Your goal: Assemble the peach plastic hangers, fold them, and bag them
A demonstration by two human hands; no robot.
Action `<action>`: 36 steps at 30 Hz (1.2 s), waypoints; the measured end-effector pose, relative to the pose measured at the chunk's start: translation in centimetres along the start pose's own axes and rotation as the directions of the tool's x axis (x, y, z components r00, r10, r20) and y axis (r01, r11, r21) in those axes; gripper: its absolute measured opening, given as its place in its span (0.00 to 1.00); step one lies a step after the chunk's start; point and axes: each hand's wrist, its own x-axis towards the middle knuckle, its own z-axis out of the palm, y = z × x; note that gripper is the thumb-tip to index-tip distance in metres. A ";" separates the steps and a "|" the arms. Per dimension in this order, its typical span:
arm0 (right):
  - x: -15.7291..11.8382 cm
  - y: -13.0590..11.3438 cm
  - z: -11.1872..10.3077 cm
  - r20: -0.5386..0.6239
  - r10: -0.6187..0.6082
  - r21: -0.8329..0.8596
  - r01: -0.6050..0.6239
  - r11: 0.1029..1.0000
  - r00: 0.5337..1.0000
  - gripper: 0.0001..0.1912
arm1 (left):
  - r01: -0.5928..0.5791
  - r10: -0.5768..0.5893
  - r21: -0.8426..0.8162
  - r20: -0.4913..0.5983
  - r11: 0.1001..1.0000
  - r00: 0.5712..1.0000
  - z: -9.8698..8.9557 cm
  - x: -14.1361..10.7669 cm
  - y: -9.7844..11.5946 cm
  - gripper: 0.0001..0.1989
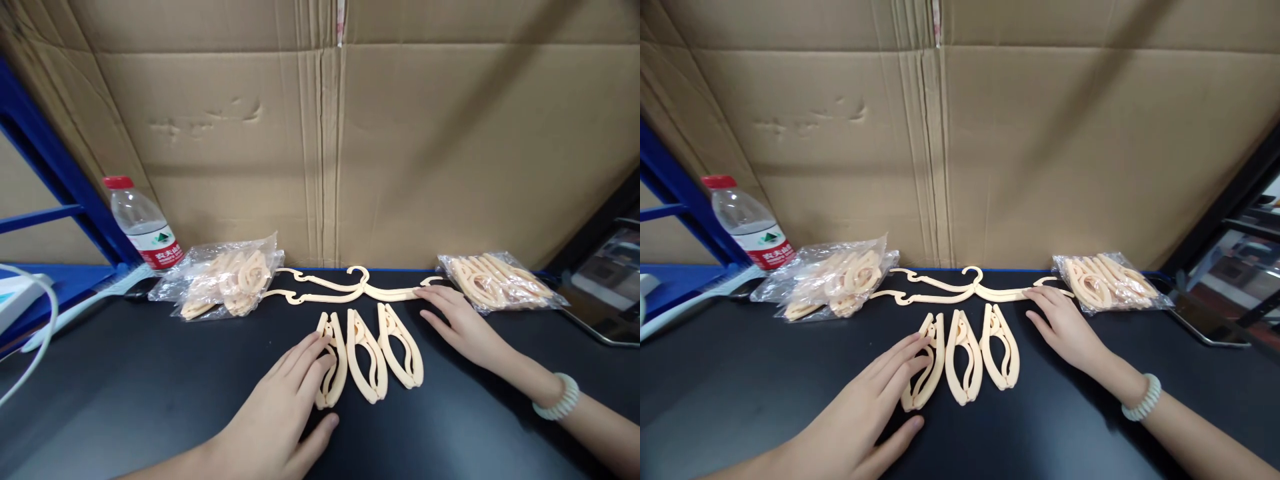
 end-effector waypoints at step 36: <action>0.2 -0.8 0.2 -0.136 0.061 0.124 -0.044 0.991 0.989 0.09 | -0.101 0.090 -0.131 -0.085 0.986 0.992 -0.9 0.5 0.5 0.28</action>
